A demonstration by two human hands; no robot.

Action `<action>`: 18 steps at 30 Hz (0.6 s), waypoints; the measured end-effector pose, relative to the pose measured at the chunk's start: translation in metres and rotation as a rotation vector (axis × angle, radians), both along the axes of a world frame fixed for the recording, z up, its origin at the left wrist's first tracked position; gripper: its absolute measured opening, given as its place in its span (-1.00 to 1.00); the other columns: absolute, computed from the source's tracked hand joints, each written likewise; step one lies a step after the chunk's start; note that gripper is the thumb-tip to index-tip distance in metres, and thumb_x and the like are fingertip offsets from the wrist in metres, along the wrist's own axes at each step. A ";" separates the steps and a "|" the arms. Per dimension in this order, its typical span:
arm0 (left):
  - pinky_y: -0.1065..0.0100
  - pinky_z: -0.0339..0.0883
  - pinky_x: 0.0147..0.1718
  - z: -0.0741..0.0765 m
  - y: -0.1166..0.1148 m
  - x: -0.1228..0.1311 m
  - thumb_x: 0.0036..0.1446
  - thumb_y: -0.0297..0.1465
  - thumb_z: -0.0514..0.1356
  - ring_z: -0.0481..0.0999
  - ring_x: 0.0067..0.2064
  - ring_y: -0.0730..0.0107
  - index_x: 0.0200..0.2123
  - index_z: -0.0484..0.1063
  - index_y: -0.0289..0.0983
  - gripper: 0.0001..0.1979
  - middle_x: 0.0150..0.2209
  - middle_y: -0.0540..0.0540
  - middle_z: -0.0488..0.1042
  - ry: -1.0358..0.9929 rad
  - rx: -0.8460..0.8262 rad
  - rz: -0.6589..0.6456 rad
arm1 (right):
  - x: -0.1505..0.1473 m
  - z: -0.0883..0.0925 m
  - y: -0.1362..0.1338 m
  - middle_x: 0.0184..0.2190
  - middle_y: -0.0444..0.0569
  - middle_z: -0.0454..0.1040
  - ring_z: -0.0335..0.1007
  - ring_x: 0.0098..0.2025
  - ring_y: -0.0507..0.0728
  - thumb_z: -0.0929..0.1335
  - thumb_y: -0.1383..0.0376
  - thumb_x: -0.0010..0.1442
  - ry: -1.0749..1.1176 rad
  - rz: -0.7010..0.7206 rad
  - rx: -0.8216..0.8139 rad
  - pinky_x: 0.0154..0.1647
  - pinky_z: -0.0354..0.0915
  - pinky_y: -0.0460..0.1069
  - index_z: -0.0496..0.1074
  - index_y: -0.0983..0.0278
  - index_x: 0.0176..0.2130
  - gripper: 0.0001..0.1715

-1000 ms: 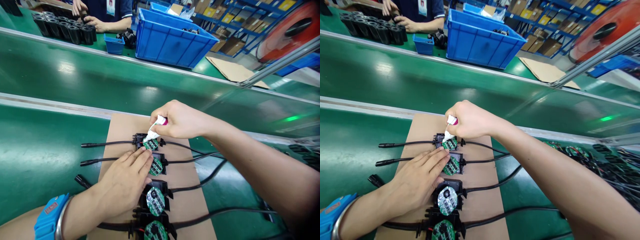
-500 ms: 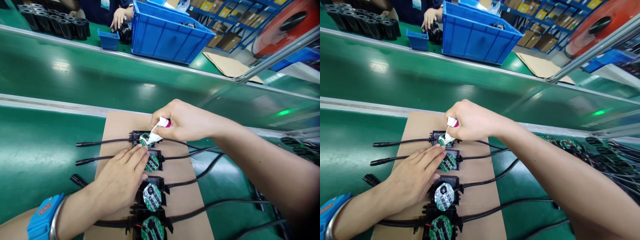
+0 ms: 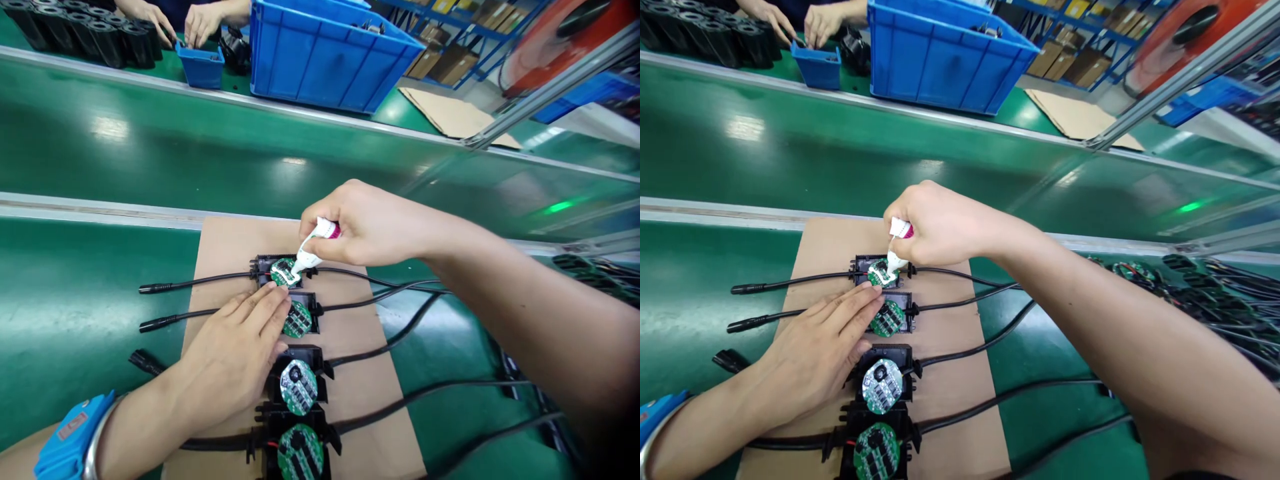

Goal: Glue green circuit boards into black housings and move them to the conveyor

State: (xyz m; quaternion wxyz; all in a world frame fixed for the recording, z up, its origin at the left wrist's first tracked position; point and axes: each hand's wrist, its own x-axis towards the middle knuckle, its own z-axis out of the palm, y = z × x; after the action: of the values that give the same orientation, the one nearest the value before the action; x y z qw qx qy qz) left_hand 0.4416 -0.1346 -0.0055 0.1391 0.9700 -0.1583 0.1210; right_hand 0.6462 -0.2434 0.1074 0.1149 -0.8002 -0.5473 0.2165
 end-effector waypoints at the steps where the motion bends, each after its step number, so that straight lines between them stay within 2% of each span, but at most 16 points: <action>1: 0.10 0.30 0.08 0.000 0.000 0.000 0.33 -0.39 -0.06 0.30 0.19 0.07 0.18 0.23 -0.47 -0.58 0.20 -0.30 0.29 0.001 0.003 0.001 | 0.000 -0.001 0.001 -0.66 -0.20 0.33 0.10 -0.61 -0.05 0.36 0.31 -0.01 -0.014 0.008 0.004 -0.53 -0.03 -0.08 0.50 0.26 -0.52 -0.88; 7: 0.10 0.31 0.06 0.001 0.001 0.001 0.33 -0.39 -0.06 0.31 0.18 0.06 0.16 0.25 -0.46 -0.59 0.20 -0.29 0.29 -0.005 0.008 -0.003 | 0.003 -0.006 0.007 -0.66 -0.19 0.32 0.09 -0.59 -0.04 0.34 0.30 0.00 -0.122 0.048 0.008 -0.50 -0.03 -0.08 0.50 0.25 -0.50 -0.87; 13: 0.09 0.30 0.07 0.009 -0.001 -0.004 0.29 -0.41 -0.03 0.29 0.19 0.04 0.17 0.26 -0.42 -0.58 0.19 -0.25 0.32 -0.022 0.027 -0.021 | 0.003 0.002 -0.008 -0.65 -0.15 0.33 0.12 -0.57 -0.01 0.37 0.26 0.02 -0.025 -0.026 0.024 -0.51 -0.01 -0.05 0.50 0.27 -0.51 -0.85; 15: 0.12 0.35 -0.01 0.015 -0.004 -0.012 0.24 -0.47 -0.02 0.37 0.11 0.04 0.13 0.32 -0.42 -0.59 0.16 -0.25 0.36 -0.039 0.038 -0.085 | -0.003 0.006 -0.016 -0.63 -0.13 0.36 0.13 -0.57 -0.01 0.36 0.24 0.04 0.049 -0.051 0.023 -0.53 0.01 -0.05 0.50 0.27 -0.47 -0.83; 18: 0.21 0.42 -0.26 0.023 -0.011 -0.022 0.18 -0.54 -0.04 0.49 -0.13 0.12 0.05 0.39 -0.47 -0.59 0.07 -0.31 0.44 -0.058 0.056 -0.187 | -0.015 0.007 -0.023 -0.58 -0.15 0.40 0.14 -0.56 -0.02 0.33 0.26 0.07 0.125 0.040 0.036 -0.52 0.05 -0.07 0.50 0.25 -0.44 -0.84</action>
State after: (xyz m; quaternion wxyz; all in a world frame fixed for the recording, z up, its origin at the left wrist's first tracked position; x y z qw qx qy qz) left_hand 0.4192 -0.1459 0.0171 0.1177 0.9506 -0.2555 0.1312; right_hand 0.6314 -0.2662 0.1142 0.1591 -0.7719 -0.5587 0.2584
